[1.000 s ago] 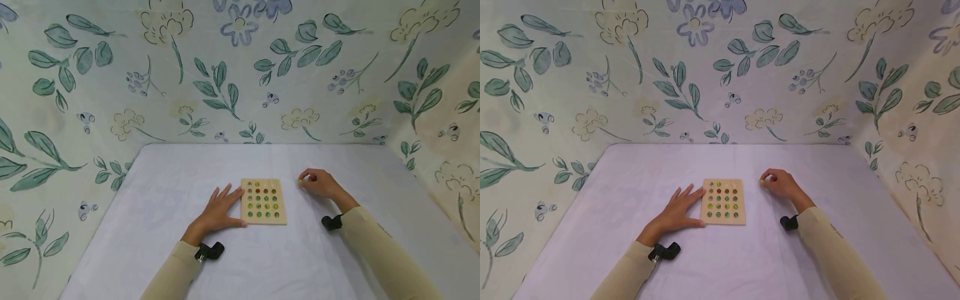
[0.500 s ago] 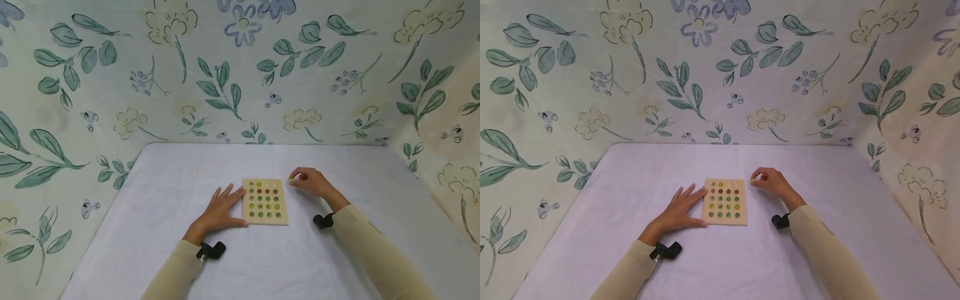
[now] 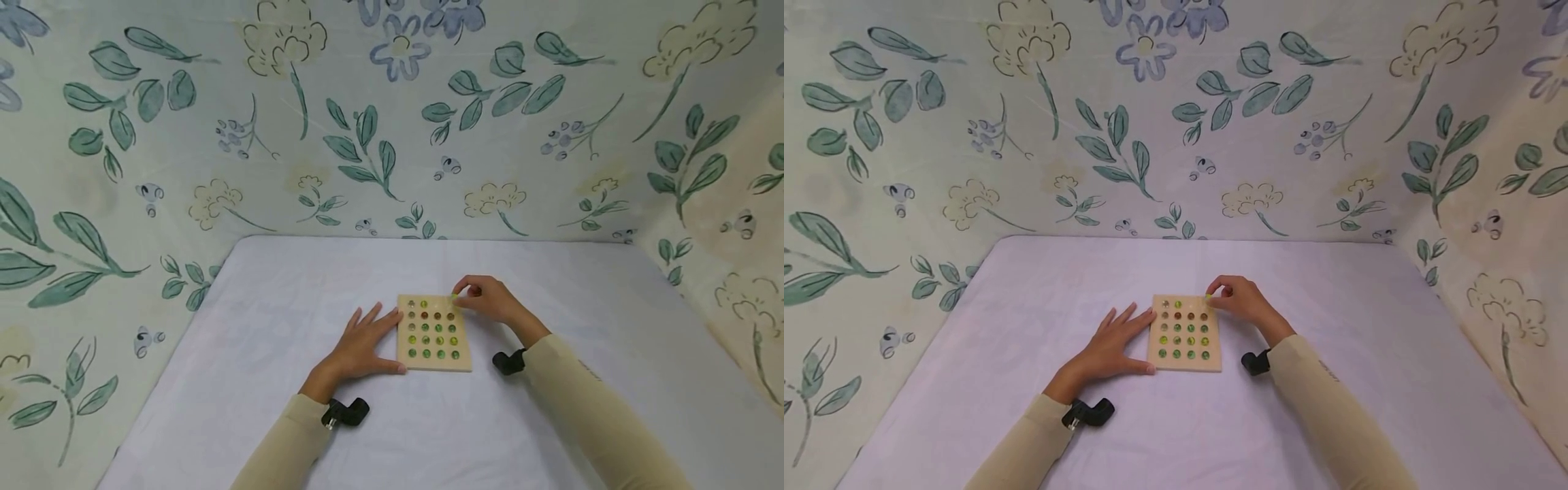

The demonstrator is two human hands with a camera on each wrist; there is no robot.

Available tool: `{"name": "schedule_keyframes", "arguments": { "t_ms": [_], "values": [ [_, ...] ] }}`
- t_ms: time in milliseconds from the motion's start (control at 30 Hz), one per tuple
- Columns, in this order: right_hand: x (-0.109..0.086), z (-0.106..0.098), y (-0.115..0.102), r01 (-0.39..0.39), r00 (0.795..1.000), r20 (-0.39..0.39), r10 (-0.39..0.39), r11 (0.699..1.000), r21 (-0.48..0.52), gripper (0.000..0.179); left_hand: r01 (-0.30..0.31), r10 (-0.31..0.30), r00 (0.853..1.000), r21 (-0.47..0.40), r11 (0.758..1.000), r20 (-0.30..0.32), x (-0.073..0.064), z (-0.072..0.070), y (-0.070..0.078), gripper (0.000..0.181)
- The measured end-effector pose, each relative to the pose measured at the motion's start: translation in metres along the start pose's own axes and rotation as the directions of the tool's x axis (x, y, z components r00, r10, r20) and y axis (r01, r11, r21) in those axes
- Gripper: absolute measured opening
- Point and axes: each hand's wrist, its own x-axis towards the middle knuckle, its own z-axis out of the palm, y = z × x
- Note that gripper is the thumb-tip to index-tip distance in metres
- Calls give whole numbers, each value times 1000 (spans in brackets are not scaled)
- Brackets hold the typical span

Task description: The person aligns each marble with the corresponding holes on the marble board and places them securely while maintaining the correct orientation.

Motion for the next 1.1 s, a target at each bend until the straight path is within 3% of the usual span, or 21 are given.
{"name": "schedule_keyframes", "arguments": {
  "t_ms": [567,667,900,1100],
  "values": [
    [2,15,-9,12,998,54,-16,998,66,13,16,-16,1000,5,1000,12,-1,5,-2,103],
    [3,15,-11,29,998,62,-33,998,63,13,16,-16,1000,0,1000,8,0,4,-1,103],
    [6,17,-16,-30,997,75,28,999,33,14,13,-13,1000,5,1000,11,1,4,-3,103],
    [7,19,-17,-17,996,85,15,1000,20,14,14,-14,1000,7,1000,8,2,4,-4,103]
  ]
}}
